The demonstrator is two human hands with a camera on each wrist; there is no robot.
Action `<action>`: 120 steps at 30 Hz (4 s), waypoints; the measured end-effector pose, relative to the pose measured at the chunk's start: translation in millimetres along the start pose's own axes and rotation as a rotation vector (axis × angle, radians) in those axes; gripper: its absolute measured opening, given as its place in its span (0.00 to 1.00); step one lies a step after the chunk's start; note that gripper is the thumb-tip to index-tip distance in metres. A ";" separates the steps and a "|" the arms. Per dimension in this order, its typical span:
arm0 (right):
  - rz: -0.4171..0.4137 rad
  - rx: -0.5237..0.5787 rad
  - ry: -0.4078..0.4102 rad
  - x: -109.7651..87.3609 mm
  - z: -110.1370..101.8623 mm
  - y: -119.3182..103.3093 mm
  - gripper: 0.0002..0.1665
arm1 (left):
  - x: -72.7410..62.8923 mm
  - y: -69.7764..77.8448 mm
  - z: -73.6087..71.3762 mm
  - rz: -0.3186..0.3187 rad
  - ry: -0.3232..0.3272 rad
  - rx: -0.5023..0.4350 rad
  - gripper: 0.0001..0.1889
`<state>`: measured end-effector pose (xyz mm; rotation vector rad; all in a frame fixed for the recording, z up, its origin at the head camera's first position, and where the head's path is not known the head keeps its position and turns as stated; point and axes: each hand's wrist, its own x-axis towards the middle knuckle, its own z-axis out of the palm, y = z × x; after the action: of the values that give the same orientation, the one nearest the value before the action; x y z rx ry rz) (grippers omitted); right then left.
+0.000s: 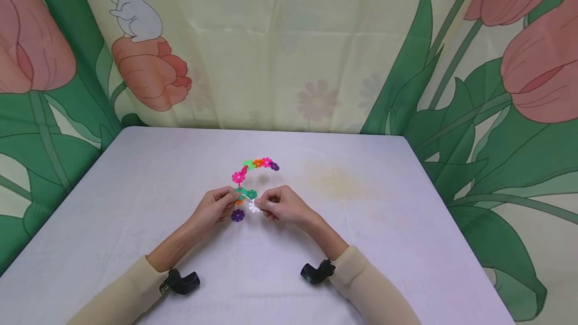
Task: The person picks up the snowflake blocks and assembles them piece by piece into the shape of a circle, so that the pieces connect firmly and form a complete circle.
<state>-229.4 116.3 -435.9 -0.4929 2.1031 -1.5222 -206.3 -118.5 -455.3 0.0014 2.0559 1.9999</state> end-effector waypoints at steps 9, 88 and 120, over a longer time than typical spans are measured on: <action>0.011 0.003 0.019 0.3 3.9 1.0 0.21 | 0.0 -0.1 0.0 0.000 0.004 0.007 0.10; -0.106 -0.644 0.222 53.5 16.8 7.8 0.18 | 0.5 1.7 -4.1 0.097 -0.072 0.078 0.18; -0.071 -0.555 0.241 36.5 9.9 0.1 0.06 | -1.1 5.6 -3.6 0.076 -0.062 0.102 0.16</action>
<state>-253.3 88.5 -445.0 -0.6018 2.7339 -1.0551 -207.0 -122.0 -449.6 0.1628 2.1455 1.9104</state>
